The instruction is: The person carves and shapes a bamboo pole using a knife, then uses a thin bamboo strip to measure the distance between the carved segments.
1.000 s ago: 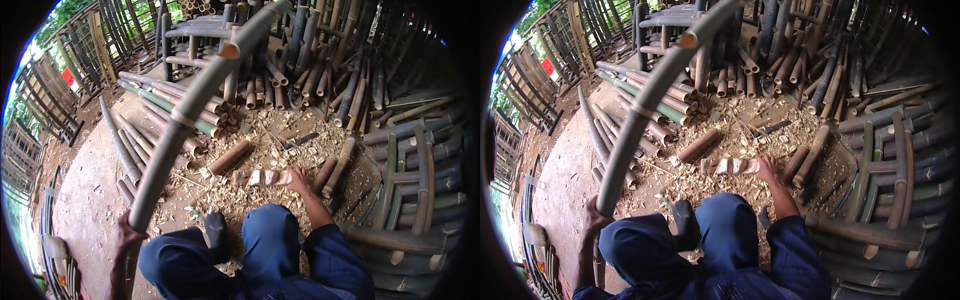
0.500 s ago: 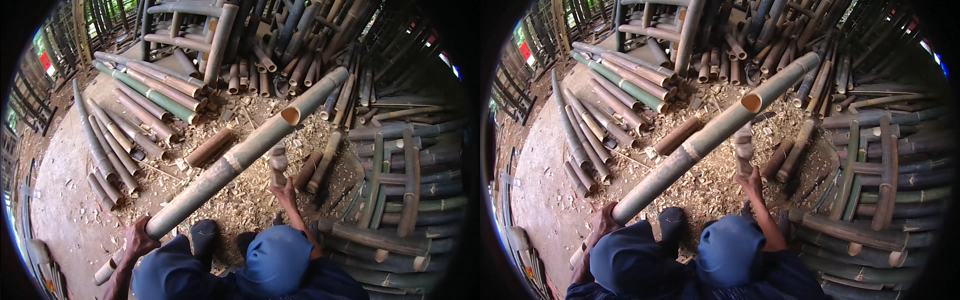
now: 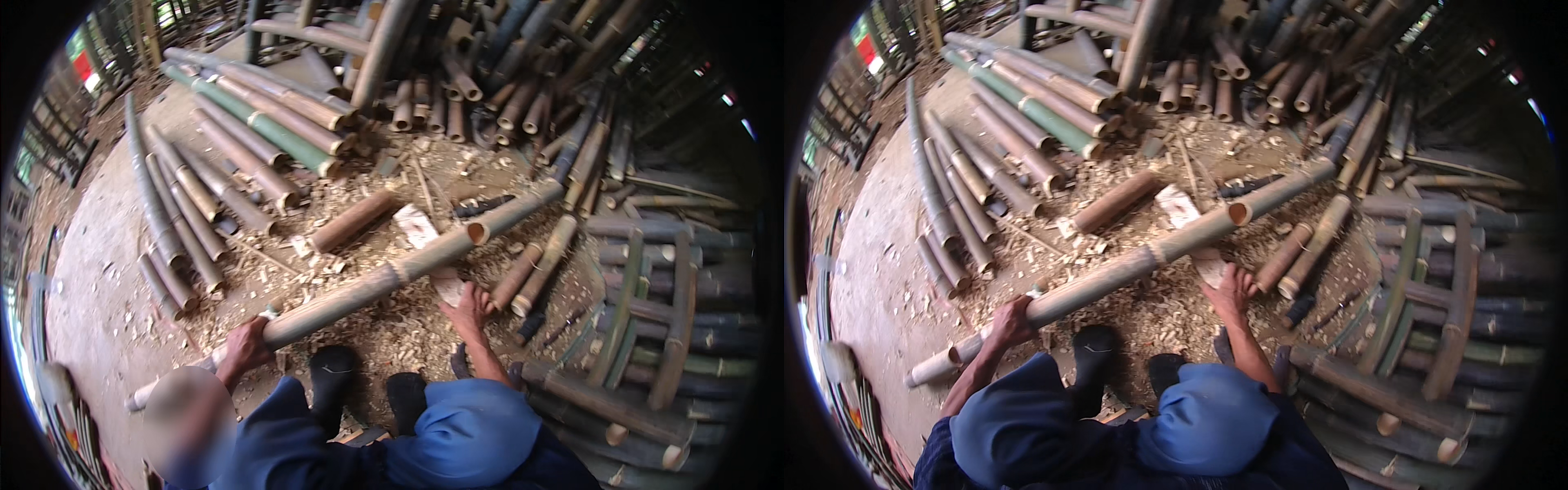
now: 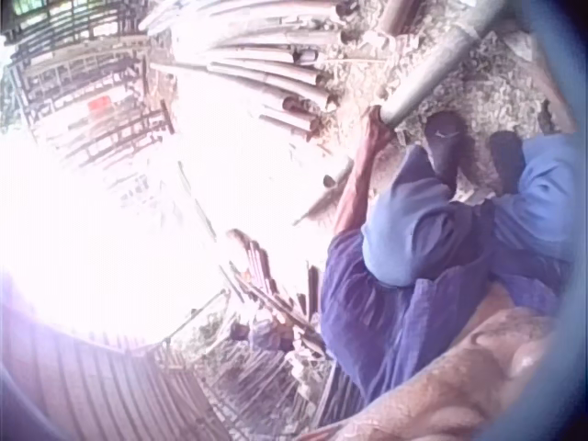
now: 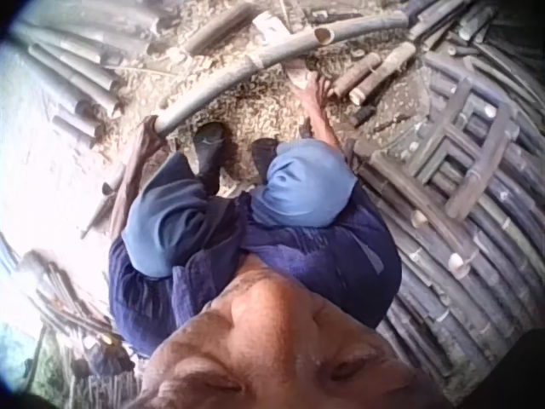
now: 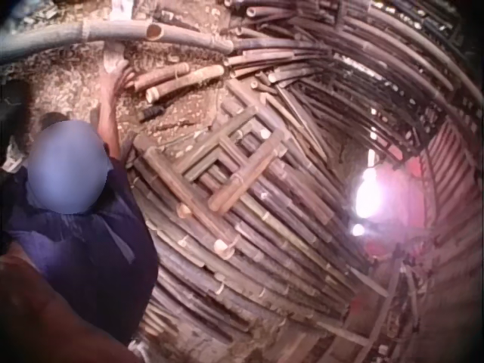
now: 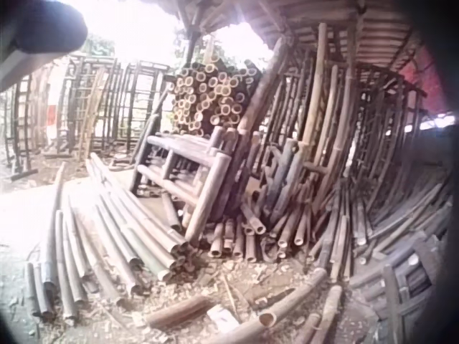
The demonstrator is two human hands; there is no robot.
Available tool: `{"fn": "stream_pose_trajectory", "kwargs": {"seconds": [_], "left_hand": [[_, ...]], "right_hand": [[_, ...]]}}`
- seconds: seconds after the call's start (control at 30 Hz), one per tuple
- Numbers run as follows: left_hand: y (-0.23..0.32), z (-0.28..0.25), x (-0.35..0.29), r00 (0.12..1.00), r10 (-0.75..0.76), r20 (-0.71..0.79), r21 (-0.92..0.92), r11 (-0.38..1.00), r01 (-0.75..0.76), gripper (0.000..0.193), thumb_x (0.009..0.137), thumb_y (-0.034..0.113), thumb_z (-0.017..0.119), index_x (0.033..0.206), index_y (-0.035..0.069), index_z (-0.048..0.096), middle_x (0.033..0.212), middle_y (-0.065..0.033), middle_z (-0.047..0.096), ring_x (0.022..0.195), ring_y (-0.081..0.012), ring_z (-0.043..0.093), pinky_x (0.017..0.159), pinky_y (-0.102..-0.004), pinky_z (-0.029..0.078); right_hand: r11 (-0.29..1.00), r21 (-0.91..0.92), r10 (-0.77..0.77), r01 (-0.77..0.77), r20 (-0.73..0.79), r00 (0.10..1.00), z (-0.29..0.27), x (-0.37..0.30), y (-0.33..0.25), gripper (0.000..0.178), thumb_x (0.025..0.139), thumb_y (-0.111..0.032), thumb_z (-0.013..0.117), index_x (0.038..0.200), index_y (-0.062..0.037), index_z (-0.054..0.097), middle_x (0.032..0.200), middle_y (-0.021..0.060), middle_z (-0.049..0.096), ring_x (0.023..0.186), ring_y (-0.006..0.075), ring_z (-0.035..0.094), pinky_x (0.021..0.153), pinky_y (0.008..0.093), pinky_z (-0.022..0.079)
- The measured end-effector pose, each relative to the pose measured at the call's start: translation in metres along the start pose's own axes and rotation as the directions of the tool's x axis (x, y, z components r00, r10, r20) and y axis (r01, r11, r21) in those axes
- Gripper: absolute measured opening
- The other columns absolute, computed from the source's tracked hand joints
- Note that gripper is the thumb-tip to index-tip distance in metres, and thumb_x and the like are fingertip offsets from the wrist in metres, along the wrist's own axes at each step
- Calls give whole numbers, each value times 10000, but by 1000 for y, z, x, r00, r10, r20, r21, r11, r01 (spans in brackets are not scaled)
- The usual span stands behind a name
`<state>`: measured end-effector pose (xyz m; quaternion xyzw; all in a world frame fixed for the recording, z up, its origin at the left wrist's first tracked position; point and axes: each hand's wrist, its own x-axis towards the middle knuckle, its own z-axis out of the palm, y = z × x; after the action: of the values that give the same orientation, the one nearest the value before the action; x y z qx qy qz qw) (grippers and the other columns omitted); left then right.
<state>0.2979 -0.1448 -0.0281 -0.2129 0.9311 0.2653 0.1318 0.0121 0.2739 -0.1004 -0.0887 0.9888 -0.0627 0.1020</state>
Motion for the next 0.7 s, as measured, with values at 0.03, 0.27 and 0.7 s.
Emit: {"fn": "stream_pose_trajectory", "kwargs": {"seconds": [0.03,0.27,0.7], "left_hand": [[1,-3,5,1000,2,7,34,999,-3,548,572,214,806,1090,94,676,1039,-138,684,955,-383,685,800,-481,554],[-10,3,18,998,56,22,6,998,-56,566,576,260,808,1103,100,675,1052,-148,699,970,-380,687,827,-480,555],[-12,47,13,1000,18,1,87,996,-18,424,726,260,749,1103,94,650,1067,-175,690,1033,-367,669,874,-474,527]], "right_hand": [[1000,26,6,-6,-7,1000,0,1,3,813,751,-534,809,1320,-58,478,1310,226,536,1287,391,430,1043,564,296],[996,-22,83,-83,20,996,-4,-6,-2,803,770,-553,797,1325,-78,464,1340,216,532,1319,391,412,1043,566,300],[986,88,122,-143,209,970,2,-8,2,1081,809,-675,704,1572,-53,258,1542,260,392,1466,422,268,1153,616,163]]}}
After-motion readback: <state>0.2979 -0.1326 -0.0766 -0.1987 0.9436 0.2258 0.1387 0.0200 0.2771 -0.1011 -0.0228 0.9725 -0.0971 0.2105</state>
